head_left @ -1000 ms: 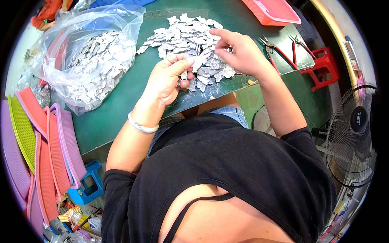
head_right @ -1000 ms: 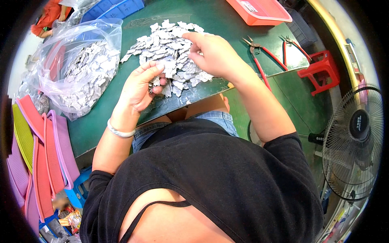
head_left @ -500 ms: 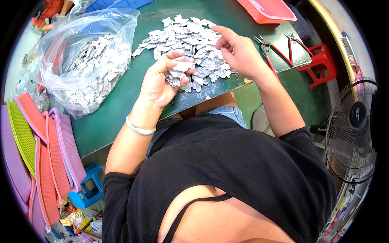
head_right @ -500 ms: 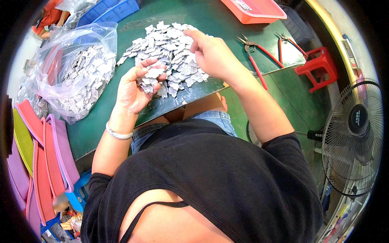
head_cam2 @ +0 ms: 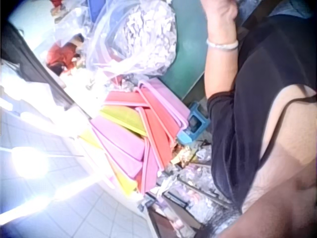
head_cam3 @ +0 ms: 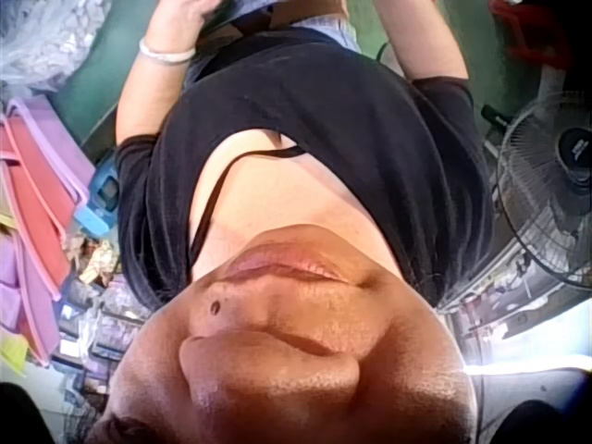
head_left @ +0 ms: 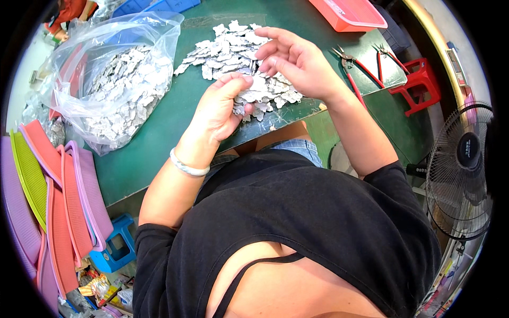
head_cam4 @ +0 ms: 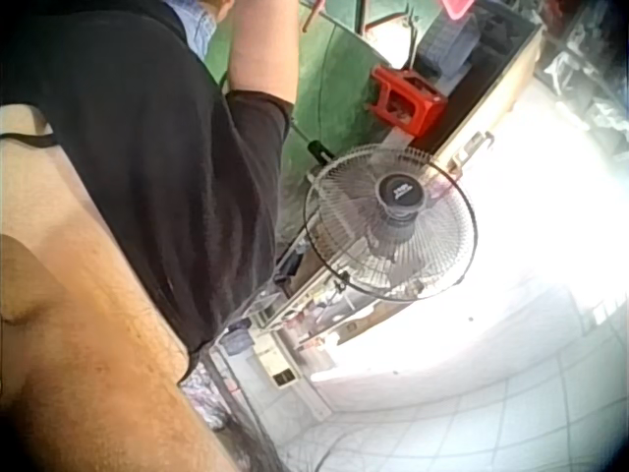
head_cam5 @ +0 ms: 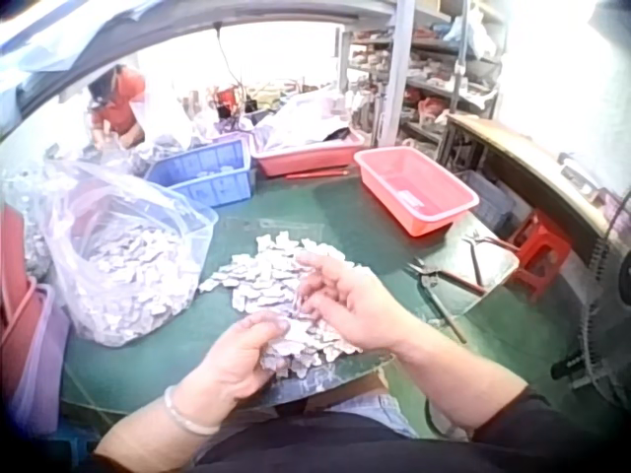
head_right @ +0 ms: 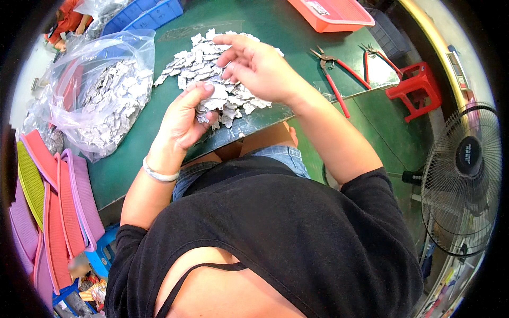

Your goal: The person repeatedly picks up small white irregular pieces from a pile on a green table, separates them by hand, and places them into a clear plastic bag. The person occasionally uses red-handled pliers to adjust or separate pieces. The task continues throughout the clip with the pile gradually decreasing.

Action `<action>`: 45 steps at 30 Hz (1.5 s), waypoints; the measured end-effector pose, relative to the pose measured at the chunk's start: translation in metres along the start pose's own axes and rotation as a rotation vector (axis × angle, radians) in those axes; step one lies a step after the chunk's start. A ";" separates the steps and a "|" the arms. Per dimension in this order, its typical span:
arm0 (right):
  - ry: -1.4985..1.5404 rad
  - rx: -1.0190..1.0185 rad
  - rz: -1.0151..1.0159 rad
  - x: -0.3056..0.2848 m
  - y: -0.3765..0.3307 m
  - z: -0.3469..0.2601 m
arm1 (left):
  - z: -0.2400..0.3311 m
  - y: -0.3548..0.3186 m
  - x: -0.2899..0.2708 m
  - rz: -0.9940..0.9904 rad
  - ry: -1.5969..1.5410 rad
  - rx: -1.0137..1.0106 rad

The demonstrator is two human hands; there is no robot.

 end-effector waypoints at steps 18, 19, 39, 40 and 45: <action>-0.843 -0.098 -0.174 -0.004 0.022 0.017 | 0.019 0.002 -0.029 -0.229 -0.508 0.024; -0.846 -0.090 -0.173 -0.003 0.022 0.016 | 0.018 0.003 -0.031 -0.230 -0.486 0.036; 0.070 0.148 -0.039 0.003 0.024 0.007 | 0.024 0.003 -0.013 0.051 0.147 0.101; 0.105 0.170 -0.047 0.005 0.024 0.003 | 0.025 0.003 -0.010 0.052 0.163 0.092; 0.181 0.256 -0.093 0.013 0.024 -0.005 | 0.024 0.003 -0.010 0.047 0.149 0.086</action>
Point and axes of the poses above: each hand's wrist, its own y-axis towards the middle knuckle, its own x-axis out of the palm, z = x × y, the point moved 2 cm from there along y, towards the middle knuckle, and after that the axes turned 1 degree about -x, right-handed, at the moved point
